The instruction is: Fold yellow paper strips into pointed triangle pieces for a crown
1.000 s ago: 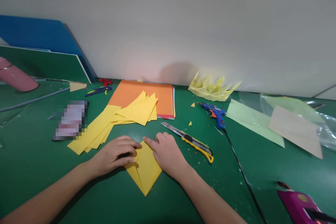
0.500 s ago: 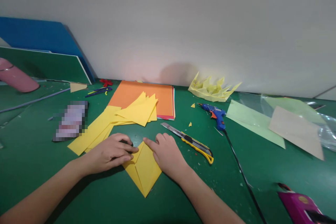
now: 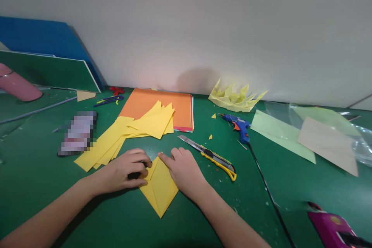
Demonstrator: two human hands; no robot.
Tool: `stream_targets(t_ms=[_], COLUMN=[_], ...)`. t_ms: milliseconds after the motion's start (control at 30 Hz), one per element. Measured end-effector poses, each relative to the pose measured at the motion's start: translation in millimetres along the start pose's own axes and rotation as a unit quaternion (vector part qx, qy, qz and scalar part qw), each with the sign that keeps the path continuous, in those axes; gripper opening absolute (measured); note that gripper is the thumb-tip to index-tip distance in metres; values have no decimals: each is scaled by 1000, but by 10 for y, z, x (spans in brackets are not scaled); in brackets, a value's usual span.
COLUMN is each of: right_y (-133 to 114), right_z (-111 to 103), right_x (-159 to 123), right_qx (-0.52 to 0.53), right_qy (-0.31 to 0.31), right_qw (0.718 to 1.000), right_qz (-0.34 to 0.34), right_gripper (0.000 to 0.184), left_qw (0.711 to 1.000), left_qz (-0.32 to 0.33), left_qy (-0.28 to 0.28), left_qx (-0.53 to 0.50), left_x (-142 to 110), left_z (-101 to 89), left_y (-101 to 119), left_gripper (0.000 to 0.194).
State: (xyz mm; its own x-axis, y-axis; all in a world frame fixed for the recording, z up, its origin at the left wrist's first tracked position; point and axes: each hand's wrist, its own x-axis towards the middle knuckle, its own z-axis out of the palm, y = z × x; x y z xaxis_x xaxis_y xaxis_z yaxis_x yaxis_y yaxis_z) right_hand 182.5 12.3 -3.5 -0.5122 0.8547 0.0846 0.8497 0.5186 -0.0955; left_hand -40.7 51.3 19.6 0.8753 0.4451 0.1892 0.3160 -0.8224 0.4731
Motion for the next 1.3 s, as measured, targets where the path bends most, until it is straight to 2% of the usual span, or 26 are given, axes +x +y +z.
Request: stream_targets(t_ms=[167, 433, 567, 733, 867, 967, 1100, 1300], right_y=[-16, 14, 29, 31, 28, 32, 47, 72], right_z=[4, 47, 27, -3, -10, -17, -28, -45], right_x=[0, 6, -1, -11, -19, -13, 6, 10], right_qx=[2, 5, 15, 27, 46, 52, 82, 109], right_qy=[0, 2, 5, -8, 10, 27, -3, -11], right_qw=[1000, 999, 1000, 1000, 999, 998, 996, 992], right_qz=[8, 44, 17, 1, 7, -26, -43, -69], right_gripper=[39, 46, 49, 42, 49, 52, 45, 49], left_qw=[1000, 997, 996, 997, 996, 997, 997, 996], left_qz=[-5, -54, -73, -68, -79, -74, -73, -51], left_qy=[-12, -15, -9, -27, -29, -25, -23, -20], left_qx=[5, 44, 45, 21, 13, 10, 10, 69], left_x=[-13, -29, -13, -2, -7, -4, 6, -7], left_z=[45, 33, 43, 62, 69, 75, 83, 100], left_y=[-31, -35, -6, 22, 31, 35, 32, 7], left_gripper=[20, 30, 31, 24, 32, 32, 34, 46])
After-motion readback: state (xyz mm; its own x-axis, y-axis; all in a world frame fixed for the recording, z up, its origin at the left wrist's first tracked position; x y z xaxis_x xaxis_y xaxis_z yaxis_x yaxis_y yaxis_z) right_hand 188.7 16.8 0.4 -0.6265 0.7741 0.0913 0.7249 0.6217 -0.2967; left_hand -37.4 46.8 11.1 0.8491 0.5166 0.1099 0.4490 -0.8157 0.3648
